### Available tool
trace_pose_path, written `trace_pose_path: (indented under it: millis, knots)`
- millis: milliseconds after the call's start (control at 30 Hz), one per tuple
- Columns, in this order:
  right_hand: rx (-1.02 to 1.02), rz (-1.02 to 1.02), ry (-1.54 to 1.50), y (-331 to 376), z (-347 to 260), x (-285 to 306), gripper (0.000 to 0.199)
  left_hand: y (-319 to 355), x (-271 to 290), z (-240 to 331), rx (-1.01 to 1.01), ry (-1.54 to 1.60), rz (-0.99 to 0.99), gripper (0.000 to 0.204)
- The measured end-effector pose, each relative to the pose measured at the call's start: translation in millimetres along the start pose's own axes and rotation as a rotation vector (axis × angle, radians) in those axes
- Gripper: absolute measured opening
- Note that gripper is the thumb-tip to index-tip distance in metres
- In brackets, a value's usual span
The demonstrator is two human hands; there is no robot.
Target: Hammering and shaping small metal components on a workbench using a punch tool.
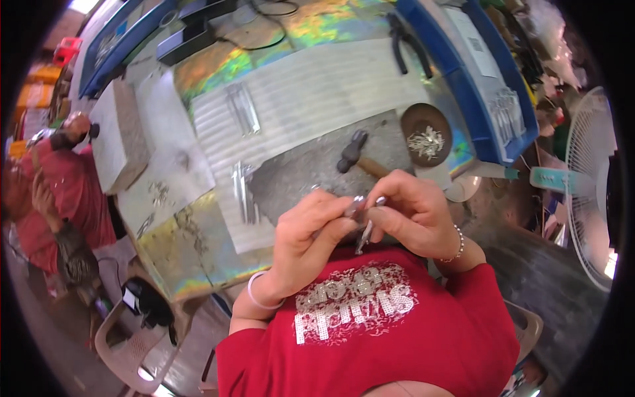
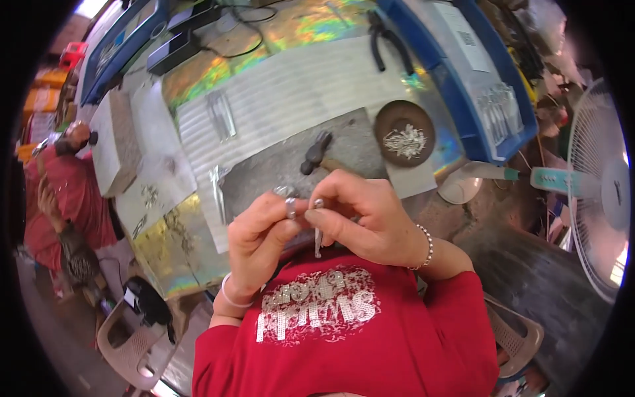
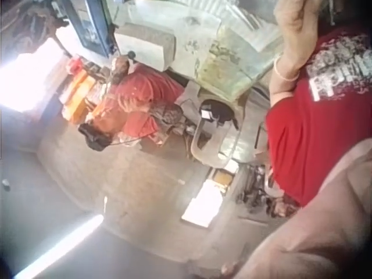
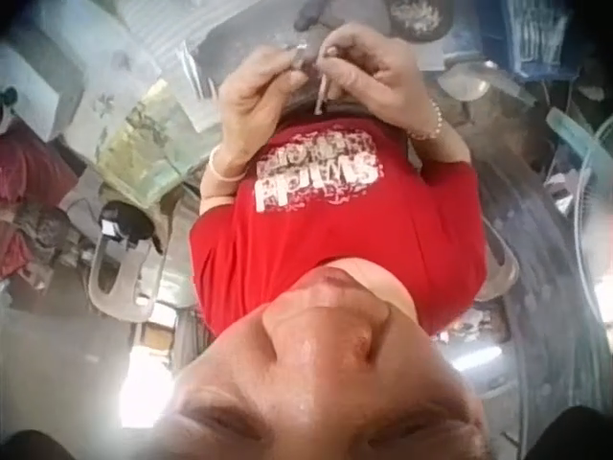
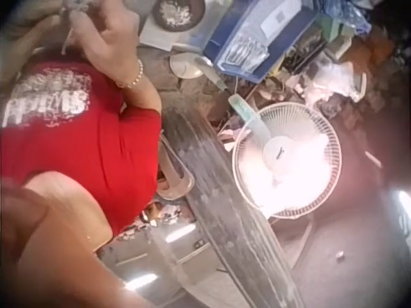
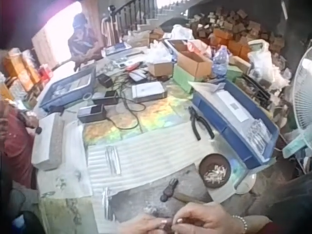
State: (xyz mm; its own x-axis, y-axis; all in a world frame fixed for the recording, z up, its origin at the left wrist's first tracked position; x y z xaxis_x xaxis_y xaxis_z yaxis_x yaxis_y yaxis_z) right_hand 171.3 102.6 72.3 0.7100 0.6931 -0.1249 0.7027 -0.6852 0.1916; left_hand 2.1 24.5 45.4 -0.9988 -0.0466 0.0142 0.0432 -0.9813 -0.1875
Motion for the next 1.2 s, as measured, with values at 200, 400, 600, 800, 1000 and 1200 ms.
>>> trace_pose_path:
  millis: [200,400,600,800,1000,1200]
  knots:
    - [0.384,0.046,0.333,-10,1,-7,0.010,15,-7,-1,0.114,0.237,0.116,0.018]
    - [0.385,0.047,0.373,-4,3,-14,0.013,22,-11,2,0.186,0.343,0.124,0.013]
    - [0.407,0.061,0.384,-3,0,-16,0.014,23,-5,-2,0.134,0.210,0.027,0.013]
    - [0.462,0.042,0.402,-6,3,-15,0.015,23,-4,-3,0.144,0.244,0.033,0.013]
    - [0.359,-0.002,0.434,-3,3,-13,0.013,19,-1,6,0.170,0.112,-0.022,0.011]
    - [0.013,-0.015,0.109,-3,1,-17,0.011,17,-3,6,0.305,0.218,-0.027,0.007]
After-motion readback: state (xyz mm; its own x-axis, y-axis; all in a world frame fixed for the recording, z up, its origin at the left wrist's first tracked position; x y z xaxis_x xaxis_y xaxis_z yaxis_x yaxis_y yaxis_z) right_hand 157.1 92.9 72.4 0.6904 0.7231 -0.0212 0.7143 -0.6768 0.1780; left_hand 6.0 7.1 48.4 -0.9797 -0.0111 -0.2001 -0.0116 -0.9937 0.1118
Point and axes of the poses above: each hand's wrist, its own y-axis away from the middle knuckle, its own x-axis out of the back of the hand, z = x × y, the point moved 1 cm from there along -y, towards the middle knuckle, and after that the axes turned 2 degrees about -x, right-handed, at the moved point
